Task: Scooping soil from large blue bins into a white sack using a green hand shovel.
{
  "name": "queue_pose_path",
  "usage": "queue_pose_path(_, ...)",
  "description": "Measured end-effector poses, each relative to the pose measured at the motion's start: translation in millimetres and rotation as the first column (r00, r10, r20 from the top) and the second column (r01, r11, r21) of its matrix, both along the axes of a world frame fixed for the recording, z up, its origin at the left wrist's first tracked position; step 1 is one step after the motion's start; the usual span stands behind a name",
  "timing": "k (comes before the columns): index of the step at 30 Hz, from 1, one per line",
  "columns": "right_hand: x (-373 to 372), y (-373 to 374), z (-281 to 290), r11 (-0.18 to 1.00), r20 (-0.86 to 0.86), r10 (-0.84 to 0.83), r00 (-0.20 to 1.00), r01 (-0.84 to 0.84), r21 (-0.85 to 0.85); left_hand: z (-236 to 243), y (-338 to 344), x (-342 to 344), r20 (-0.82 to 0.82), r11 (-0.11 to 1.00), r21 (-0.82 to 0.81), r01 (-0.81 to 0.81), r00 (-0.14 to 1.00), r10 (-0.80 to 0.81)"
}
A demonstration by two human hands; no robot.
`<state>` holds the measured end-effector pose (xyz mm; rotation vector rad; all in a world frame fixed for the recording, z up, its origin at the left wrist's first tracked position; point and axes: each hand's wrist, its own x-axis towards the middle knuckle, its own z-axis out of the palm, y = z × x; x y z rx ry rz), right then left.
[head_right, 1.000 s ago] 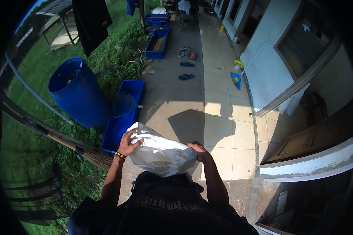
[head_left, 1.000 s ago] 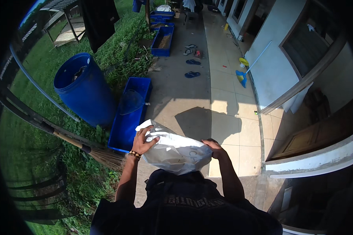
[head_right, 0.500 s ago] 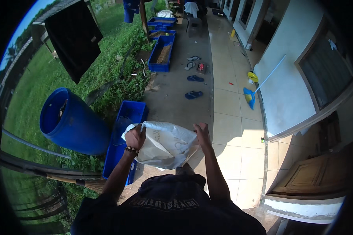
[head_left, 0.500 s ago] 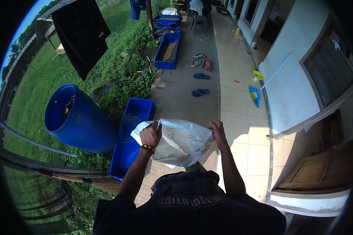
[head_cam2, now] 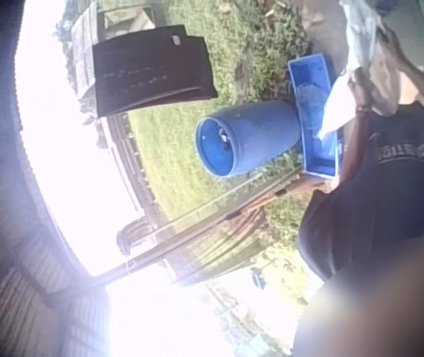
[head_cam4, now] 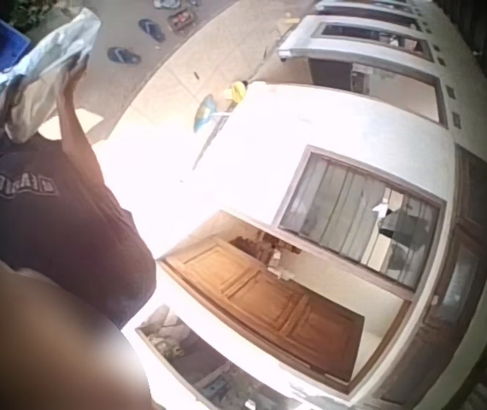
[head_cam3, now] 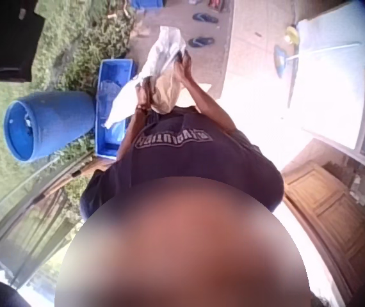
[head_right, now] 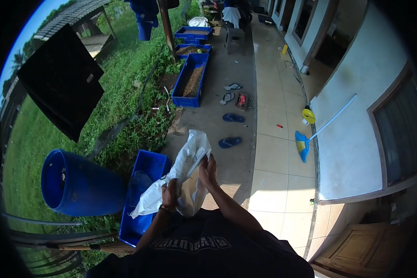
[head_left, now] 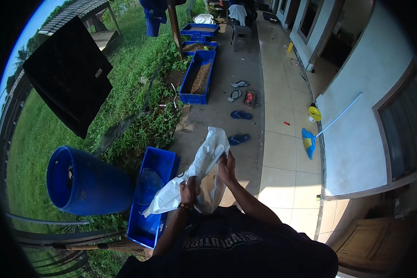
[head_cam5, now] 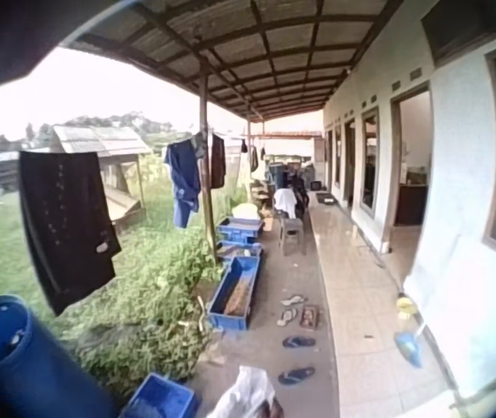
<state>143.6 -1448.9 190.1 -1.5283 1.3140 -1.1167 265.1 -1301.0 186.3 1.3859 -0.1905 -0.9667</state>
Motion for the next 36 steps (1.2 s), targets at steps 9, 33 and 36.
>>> queue_pose_path(9, 20.7, -210.2, 27.6, 0.728, 0.25, 0.461, 0.851, -0.524, 0.442, -33.5, -199.3, 259.7, -0.383, 0.962, -0.272, -0.023, 0.92, -0.086)
queue_pose_path(33, 91.5, -830.1, 37.5, 0.617, -0.089, 0.722, 0.686, -0.581, 0.531, 51.4, -865.3, 304.2, 0.877, 0.694, 0.365, 0.62, 0.021, -0.48)
queue_pose_path(36, 123.3, -907.3, 72.2, 0.79, -0.227, 0.553, 0.802, -0.417, 0.45, 81.7, -937.9, 308.7, 0.918, 0.852, 0.283, 0.441, 0.132, -0.374)
